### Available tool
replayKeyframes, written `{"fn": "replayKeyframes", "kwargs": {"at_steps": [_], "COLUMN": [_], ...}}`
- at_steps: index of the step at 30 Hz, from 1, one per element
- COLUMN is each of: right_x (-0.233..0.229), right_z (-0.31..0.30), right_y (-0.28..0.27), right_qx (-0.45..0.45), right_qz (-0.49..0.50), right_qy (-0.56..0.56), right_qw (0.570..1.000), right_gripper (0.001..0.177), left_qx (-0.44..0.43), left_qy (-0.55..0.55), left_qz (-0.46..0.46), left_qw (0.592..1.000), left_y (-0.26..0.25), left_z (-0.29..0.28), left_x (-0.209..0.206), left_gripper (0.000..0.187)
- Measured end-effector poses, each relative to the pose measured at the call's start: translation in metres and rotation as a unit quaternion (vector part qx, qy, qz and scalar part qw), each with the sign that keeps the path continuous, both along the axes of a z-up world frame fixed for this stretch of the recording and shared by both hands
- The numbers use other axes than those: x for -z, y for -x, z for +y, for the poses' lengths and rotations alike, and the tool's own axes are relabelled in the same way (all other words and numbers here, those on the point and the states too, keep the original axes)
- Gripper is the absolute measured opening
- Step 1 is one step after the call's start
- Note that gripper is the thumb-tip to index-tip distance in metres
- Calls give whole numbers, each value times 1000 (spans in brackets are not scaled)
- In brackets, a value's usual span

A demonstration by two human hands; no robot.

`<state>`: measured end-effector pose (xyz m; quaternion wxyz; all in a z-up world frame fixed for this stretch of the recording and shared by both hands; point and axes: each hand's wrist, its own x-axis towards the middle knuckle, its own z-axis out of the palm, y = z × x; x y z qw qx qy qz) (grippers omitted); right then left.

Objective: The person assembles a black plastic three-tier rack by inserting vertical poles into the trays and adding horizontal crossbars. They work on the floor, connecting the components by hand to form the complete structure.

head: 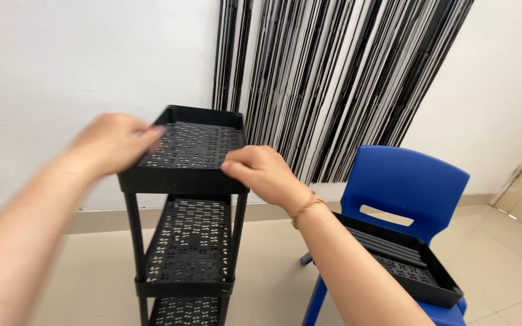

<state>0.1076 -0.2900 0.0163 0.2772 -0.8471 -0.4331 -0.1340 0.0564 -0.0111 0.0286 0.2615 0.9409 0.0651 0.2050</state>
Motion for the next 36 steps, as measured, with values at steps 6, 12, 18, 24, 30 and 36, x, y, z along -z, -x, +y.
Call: {"fn": "replayKeyframes", "kwargs": {"at_steps": [6,12,18,24,30,36], "right_x": [38,62,84,80,59,49], "right_z": [11,1,26,28,56,103], "right_y": [-21,-30,-30,-18,32,68], "right_qx": [-157,-83,-89,-77,-22,-75], "right_qz": [-112,-155,-187,-189,-209,-16], "right_qy": [-162,-201,-336,-301,-290,-408], "right_qw": [968,964,919,932,934,910], "right_gripper": [13,9,12,11,11,30], "left_qx": [141,91,91,138,243,333], "left_qy": [19,-48,-97,-106,-56,283], "left_qz": [5,17,22,-13,-59,-1], "left_qw": [990,995,991,985,967,899], "left_y": [9,18,10,8,-13,-34], "left_z": [-144,-173,-165,-151,-100,-19], "left_x": [-15,-9,-9,4,20,18], "left_gripper": [54,45,42,66,70,74]}}
